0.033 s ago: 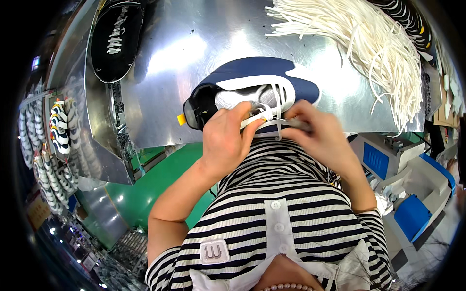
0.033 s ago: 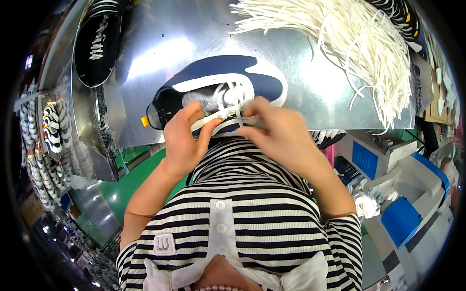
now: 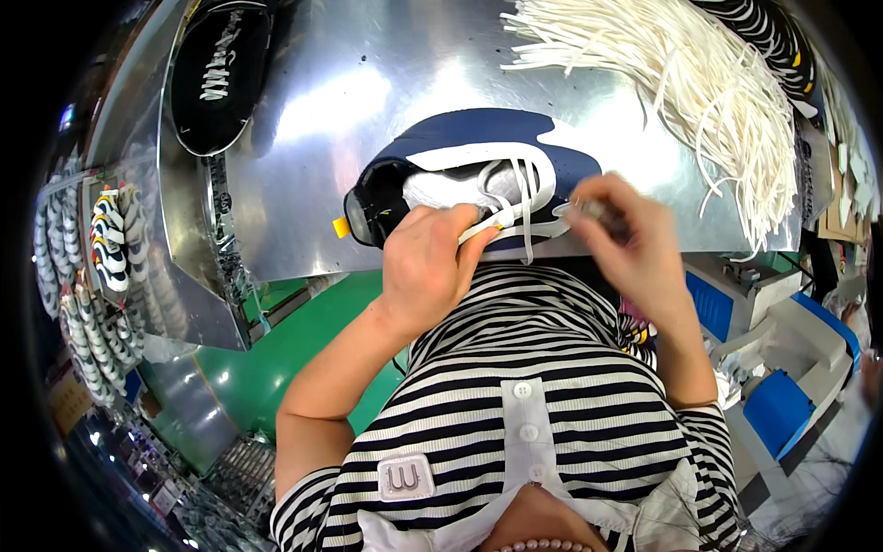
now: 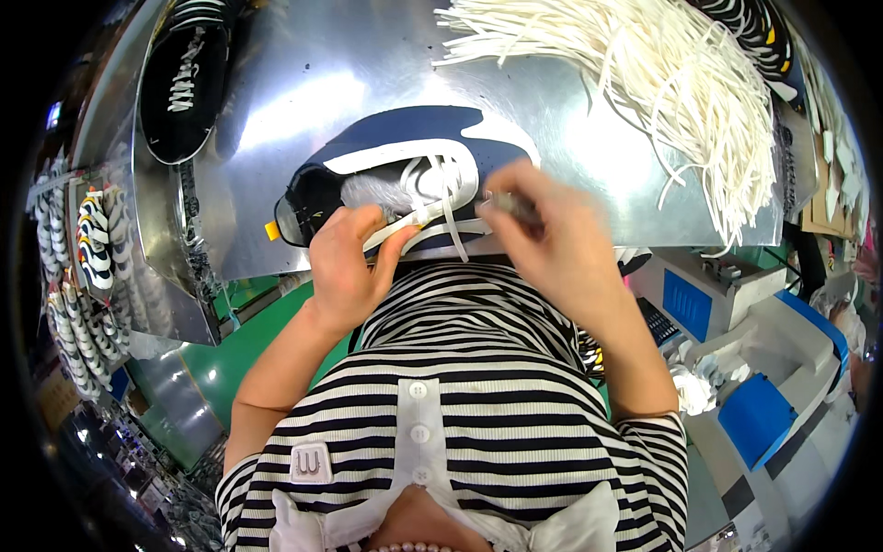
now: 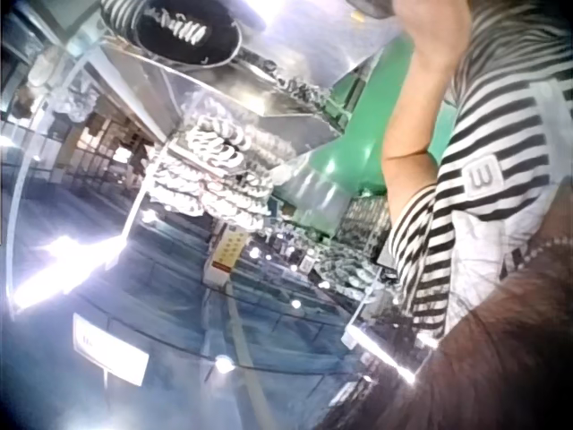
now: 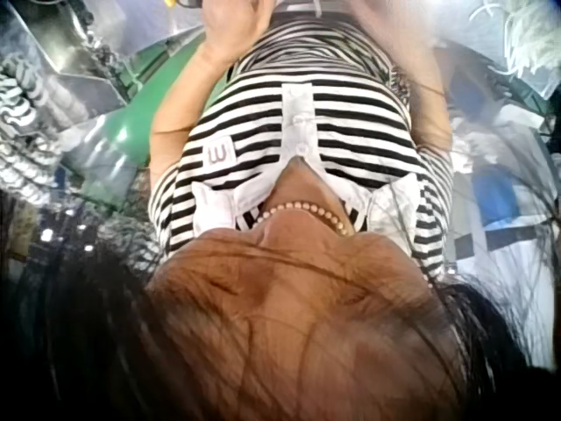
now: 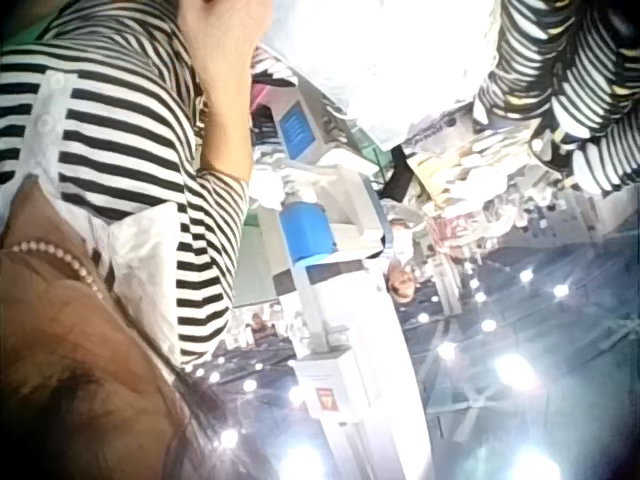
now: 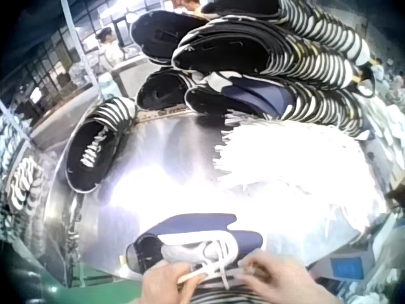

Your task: The person laces a blue and white sneaker with a white shoelace by hand. They thread the lace through the eyelets, pull it tight, and arrange the loops on the shoe's tongue. The person repeats this process for multiple shoes on a metal workbench.

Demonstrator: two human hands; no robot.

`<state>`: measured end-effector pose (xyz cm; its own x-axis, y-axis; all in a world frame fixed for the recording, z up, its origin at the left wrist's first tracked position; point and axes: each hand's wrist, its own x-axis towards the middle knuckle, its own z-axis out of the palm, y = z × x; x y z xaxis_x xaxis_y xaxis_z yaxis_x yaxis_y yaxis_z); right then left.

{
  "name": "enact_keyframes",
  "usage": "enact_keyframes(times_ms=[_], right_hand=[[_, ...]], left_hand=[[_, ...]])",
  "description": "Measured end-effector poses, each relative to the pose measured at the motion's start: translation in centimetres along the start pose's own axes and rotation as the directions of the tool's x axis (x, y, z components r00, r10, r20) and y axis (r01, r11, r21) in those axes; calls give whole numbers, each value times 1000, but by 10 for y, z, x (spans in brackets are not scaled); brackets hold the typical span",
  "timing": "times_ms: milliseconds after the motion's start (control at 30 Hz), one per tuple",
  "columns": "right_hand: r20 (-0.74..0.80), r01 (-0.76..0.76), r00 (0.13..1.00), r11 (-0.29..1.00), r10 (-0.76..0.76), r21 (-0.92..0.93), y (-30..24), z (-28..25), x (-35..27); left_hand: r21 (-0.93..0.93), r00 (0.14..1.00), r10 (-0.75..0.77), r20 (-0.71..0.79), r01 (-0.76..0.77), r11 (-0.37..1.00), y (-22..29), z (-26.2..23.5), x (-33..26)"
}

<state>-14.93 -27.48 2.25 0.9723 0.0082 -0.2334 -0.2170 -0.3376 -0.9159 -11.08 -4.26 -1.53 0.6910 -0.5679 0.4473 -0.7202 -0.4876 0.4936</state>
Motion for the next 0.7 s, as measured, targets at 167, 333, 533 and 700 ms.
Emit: enact_keyframes(times_ms=[167, 333, 533, 700], right_hand=[[243, 462, 887, 782, -393, -419, -16, 28, 37], [238, 346, 921, 929, -310, -130, -13, 24, 46], [-195, 402, 914, 864, -356, 304, -62, -17, 55], [98, 92, 988, 955, -123, 282, -3, 41, 65]], left_hand=[[-54, 978, 195, -75, -199, 978, -6, 3, 0], [-104, 984, 176, -25, -178, 979, -7, 0, -1], [-146, 989, 39, 142, -18, 989, -8, -11, -1], [-282, 865, -412, 285, 487, 827, 2, -20, 14]])
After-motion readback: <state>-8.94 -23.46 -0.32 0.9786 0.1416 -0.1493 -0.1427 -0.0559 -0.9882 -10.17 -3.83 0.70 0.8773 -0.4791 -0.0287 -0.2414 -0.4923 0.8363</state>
